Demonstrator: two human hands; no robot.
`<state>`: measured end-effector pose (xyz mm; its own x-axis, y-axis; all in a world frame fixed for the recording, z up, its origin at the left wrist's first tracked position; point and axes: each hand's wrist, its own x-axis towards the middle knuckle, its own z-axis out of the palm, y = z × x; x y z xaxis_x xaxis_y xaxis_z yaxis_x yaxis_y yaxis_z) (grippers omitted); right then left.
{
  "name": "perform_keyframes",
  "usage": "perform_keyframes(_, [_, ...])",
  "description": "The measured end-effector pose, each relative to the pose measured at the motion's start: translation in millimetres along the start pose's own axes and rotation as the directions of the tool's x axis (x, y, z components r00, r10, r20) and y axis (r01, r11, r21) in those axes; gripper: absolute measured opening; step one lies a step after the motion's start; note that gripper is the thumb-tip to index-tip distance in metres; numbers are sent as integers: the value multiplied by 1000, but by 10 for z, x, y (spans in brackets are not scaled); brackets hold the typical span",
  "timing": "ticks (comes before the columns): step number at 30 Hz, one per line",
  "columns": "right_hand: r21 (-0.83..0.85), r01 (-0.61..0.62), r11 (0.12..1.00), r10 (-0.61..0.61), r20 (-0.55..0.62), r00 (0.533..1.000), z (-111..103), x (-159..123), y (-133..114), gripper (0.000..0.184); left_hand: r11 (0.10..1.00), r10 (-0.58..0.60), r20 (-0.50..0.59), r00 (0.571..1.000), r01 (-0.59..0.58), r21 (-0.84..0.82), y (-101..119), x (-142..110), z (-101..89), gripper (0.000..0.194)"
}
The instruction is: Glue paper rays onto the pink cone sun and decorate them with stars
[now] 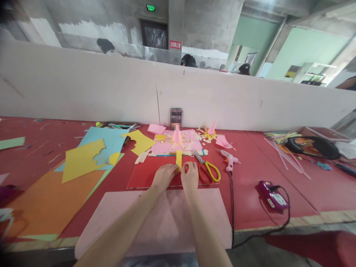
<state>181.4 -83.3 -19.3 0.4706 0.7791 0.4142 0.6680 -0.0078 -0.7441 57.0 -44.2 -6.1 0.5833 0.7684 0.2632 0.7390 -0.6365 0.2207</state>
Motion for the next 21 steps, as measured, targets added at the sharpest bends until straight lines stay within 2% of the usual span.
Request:
perform_keyframes(4, [-11,6,1000,-5,44,999,130,-44,29,17,999,6,13,1000,-6,35,5,7,21,17])
perform_keyframes(12, [67,-3,998,-2,85,996,73,-44,84,19,994,22,32,999,-25,109,9,16,39,20])
perform_keyframes(21, [179,-77,981,71,43,997,56,5,144,19,980,66,28,997,-70,184,21,13,47,33])
